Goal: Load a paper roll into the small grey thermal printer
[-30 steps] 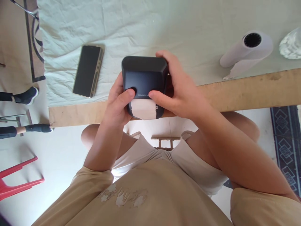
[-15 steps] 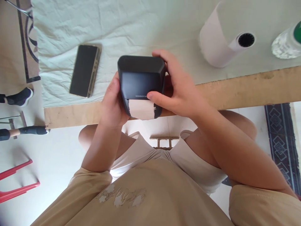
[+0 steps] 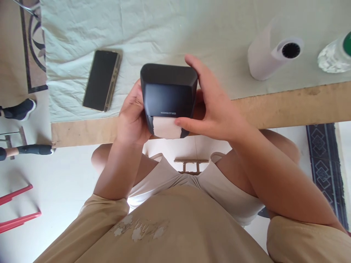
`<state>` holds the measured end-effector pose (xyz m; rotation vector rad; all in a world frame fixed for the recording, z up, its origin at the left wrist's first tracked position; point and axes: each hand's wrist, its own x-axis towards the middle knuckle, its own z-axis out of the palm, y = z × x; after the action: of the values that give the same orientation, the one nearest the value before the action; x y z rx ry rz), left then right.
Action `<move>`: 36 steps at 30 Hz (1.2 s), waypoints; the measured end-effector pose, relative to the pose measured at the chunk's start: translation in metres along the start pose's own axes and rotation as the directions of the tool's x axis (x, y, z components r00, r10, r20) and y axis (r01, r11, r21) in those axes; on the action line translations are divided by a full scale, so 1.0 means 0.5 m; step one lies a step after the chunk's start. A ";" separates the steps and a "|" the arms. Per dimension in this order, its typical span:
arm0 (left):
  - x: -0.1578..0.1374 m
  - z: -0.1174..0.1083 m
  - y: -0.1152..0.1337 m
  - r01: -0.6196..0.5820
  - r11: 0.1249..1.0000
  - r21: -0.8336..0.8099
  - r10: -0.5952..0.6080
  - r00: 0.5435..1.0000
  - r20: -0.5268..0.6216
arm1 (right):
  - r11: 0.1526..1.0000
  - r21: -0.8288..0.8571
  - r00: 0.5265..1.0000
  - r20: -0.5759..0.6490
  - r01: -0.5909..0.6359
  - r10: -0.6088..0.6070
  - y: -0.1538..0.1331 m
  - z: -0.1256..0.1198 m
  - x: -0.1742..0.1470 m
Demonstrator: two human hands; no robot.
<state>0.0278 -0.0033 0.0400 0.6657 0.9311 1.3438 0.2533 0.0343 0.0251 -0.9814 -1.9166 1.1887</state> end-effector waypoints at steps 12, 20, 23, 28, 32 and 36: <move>0.001 -0.010 -0.002 -0.026 0.995 0.098 0.007 0.981 0.196 | 0.954 -0.299 0.828 -0.526 0.035 -0.195 -0.048 0.011 -0.020; 0.000 -0.015 -0.001 -0.026 0.989 0.145 -0.005 0.977 0.214 | 0.785 -0.603 0.937 -0.175 0.141 -0.302 -0.049 -0.027 0.003; -0.008 -0.006 0.004 0.024 0.987 0.157 -0.047 0.988 0.146 | 0.759 -0.648 0.997 0.015 0.062 -0.069 -0.061 -0.043 0.008; -0.021 0.007 0.011 0.140 0.982 0.127 -0.148 0.987 0.055 | 0.877 -0.480 0.999 0.029 0.001 0.014 -0.083 -0.052 0.011; -0.019 -0.001 0.009 0.157 0.978 0.137 -0.161 0.987 0.018 | 0.996 -0.034 0.962 -0.263 -0.079 0.067 -0.082 -0.081 0.005; -0.015 -0.010 0.006 0.158 0.982 0.101 -0.159 0.987 0.007 | 0.905 0.405 0.875 -0.382 -0.132 0.298 -0.013 -0.112 0.015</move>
<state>0.0221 -0.0109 0.0412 0.6634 1.0230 1.1555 0.2945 0.0623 0.0524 -1.1600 -1.1981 1.2662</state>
